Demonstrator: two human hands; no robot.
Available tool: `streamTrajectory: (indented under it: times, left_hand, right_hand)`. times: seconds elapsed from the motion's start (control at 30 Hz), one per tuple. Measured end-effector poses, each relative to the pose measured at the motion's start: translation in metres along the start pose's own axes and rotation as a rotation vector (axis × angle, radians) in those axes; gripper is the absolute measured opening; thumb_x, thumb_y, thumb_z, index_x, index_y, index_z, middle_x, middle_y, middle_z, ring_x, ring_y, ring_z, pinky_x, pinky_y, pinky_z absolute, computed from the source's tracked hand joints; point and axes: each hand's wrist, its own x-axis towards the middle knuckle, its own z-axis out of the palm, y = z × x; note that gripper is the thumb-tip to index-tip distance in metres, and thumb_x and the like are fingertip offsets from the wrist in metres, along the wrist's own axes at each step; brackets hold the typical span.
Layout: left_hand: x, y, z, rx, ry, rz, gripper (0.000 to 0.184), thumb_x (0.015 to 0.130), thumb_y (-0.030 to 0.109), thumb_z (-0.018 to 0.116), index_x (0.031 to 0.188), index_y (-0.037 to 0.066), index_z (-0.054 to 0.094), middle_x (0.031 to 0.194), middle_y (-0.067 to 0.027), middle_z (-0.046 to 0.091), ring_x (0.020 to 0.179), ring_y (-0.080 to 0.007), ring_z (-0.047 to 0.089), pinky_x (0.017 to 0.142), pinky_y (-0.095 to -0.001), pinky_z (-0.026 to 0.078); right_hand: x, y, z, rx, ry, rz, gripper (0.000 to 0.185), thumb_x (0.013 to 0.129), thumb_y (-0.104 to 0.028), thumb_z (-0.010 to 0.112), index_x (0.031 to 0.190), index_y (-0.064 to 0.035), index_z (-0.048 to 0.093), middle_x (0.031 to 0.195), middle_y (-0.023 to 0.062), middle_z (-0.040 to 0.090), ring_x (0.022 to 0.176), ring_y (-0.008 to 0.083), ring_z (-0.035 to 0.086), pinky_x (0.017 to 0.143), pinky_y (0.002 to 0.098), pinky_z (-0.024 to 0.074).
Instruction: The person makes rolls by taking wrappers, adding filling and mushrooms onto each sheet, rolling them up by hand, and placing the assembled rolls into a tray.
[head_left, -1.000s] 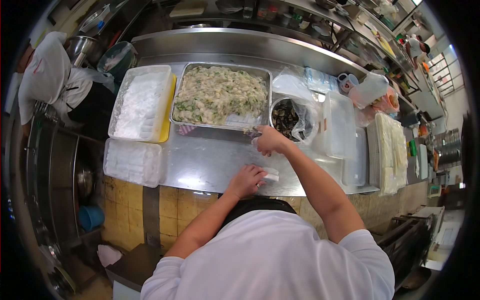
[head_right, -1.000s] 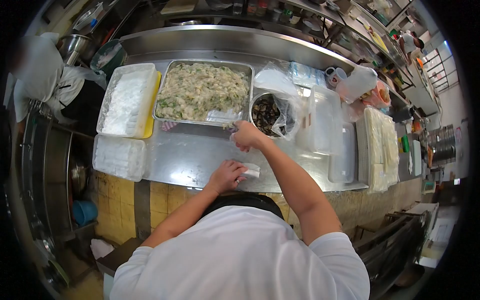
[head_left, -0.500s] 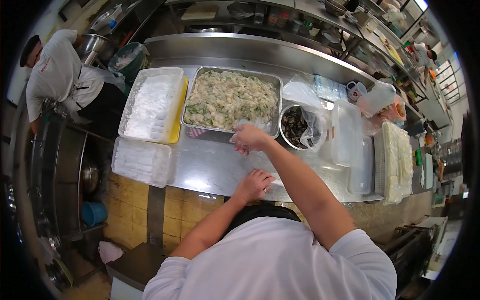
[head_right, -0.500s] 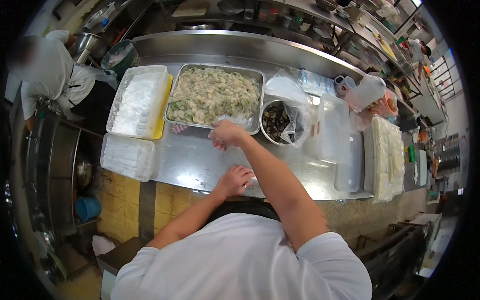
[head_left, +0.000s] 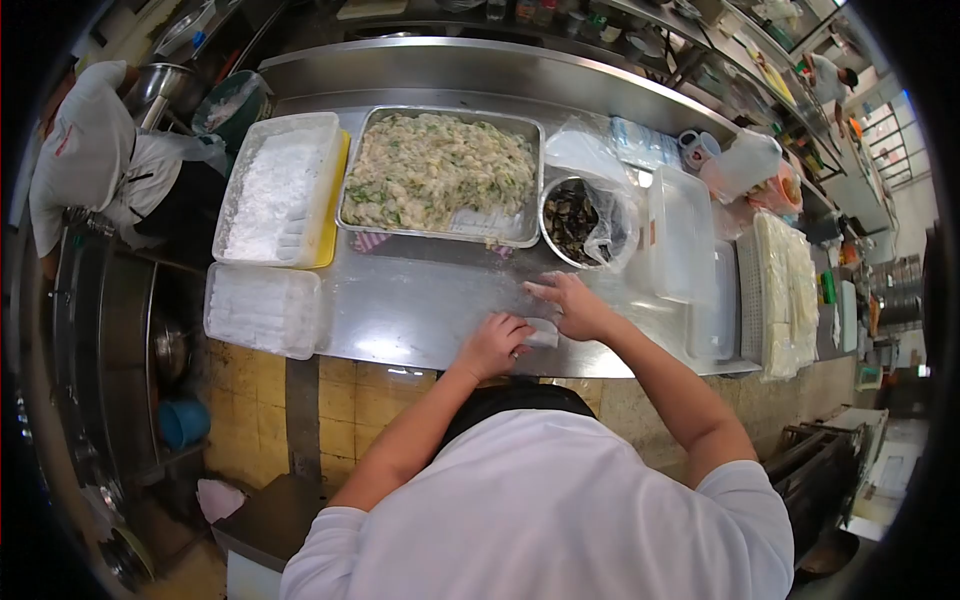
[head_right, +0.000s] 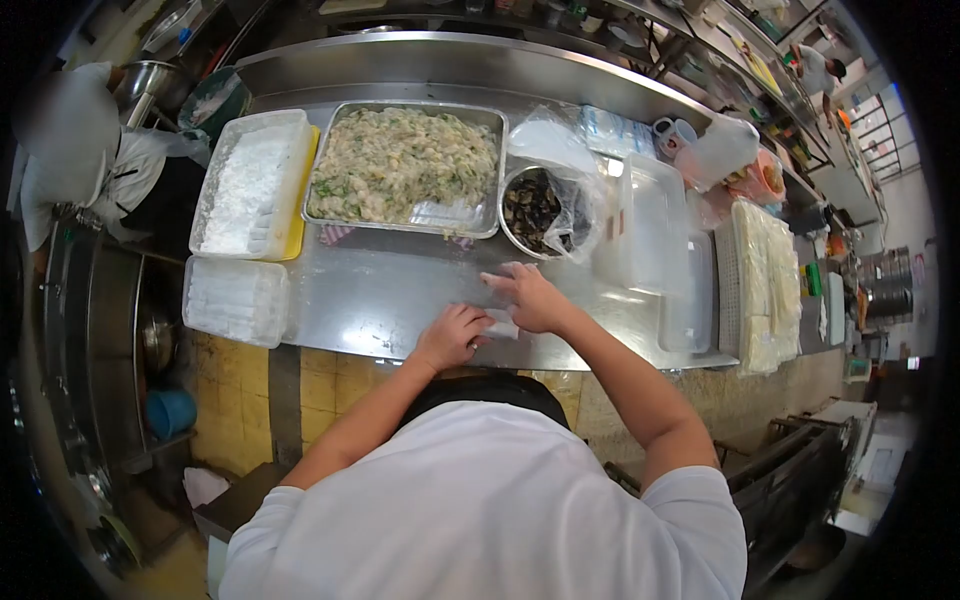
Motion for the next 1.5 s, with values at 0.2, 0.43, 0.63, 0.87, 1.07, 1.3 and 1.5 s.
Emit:
streamTrajectory:
  times: [0.2, 0.43, 0.63, 0.87, 1.07, 1.3, 1.5]
  left_hand:
    - [0.004, 0.006, -0.006, 0.023, 0.007, 0.004, 0.038, 0.084, 0.02, 0.085, 0.12, 0.012, 0.076, 0.117, -0.0059, 0.073, 0.107, -0.0302, 0.068, 0.094, -0.0446, 0.053]
    - [0.002, 0.008, -0.007, 0.065, -0.014, 0.008, 0.039, 0.084, 0.02, 0.084, 0.122, 0.012, 0.075, 0.117, -0.006, 0.073, 0.107, -0.0303, 0.068, 0.095, -0.0451, 0.053]
    - [0.006, 0.009, -0.009, 0.059, -0.069, -0.024, 0.04, 0.084, 0.018, 0.085, 0.122, 0.01, 0.075, 0.119, -0.0082, 0.071, 0.111, -0.0317, 0.066, 0.099, -0.0458, 0.052]
    - [0.018, 0.013, -0.012, 0.001, -0.128, -0.148, 0.039, 0.087, 0.015, 0.084, 0.123, 0.007, 0.074, 0.122, -0.0115, 0.069, 0.116, -0.0358, 0.064, 0.102, -0.0477, 0.051]
    - [0.024, 0.012, -0.012, -0.027, -0.076, -0.141, 0.032, 0.09, 0.014, 0.081, 0.121, 0.01, 0.075, 0.12, -0.0114, 0.069, 0.114, -0.0359, 0.064, 0.101, -0.0477, 0.051]
    - [0.036, 0.004, -0.002, 0.136, 0.016, -0.148, 0.025, 0.098, 0.02, 0.073, 0.12, 0.009, 0.077, 0.124, -0.0117, 0.069, 0.116, -0.0354, 0.064, 0.101, -0.0505, 0.05]
    - [0.034, 0.01, -0.008, 0.128, 0.13, -0.3, 0.032, 0.099, 0.019, 0.072, 0.126, 0.003, 0.073, 0.13, -0.0158, 0.068, 0.121, -0.0393, 0.062, 0.105, -0.0512, 0.049]
  right_hand:
    - [-0.04, 0.006, 0.014, -0.575, -0.16, -0.134, 0.071, 0.098, -0.02, 0.067, 0.165, -0.0394, 0.05, 0.181, 0.0139, 0.023, 0.161, 0.045, 0.032, 0.123, 0.0617, 0.0405]
    - [-0.068, 0.047, 0.014, -0.781, -0.059, -0.285, 0.062, 0.102, -0.027, 0.062, 0.162, -0.0401, 0.053, 0.184, 0.0091, 0.017, 0.163, 0.0417, 0.03, 0.124, 0.0656, 0.0372]
    - [-0.091, 0.031, 0.04, -0.601, 0.192, -0.199, 0.053, 0.095, -0.023, 0.07, 0.147, -0.0162, 0.063, 0.159, 0.0188, 0.05, 0.148, 0.0423, 0.047, 0.119, 0.06, 0.0424]
    - [-0.056, -0.005, 0.095, -0.161, 0.509, -0.14, 0.035, 0.082, -0.015, 0.079, 0.115, -0.0061, 0.068, 0.107, 0.0146, 0.064, 0.107, 0.0369, 0.062, 0.098, 0.0499, 0.0505]
    - [-0.05, 0.004, 0.095, -0.37, 0.572, -0.147, 0.033, 0.089, -0.022, 0.074, 0.118, -0.0056, 0.07, 0.108, 0.0133, 0.063, 0.108, 0.0351, 0.06, 0.101, 0.0519, 0.0477]
    - [-0.038, 0.011, 0.091, -0.368, 0.52, -0.041, 0.041, 0.096, -0.028, 0.071, 0.129, -0.005, 0.069, 0.126, 0.0145, 0.066, 0.121, 0.0355, 0.059, 0.11, 0.0558, 0.0443]
    - [-0.044, 0.001, 0.085, -0.406, 0.45, -0.007, 0.052, 0.098, -0.032, 0.071, 0.141, -0.0036, 0.064, 0.137, 0.0159, 0.065, 0.128, 0.0345, 0.058, 0.117, 0.0566, 0.0411]
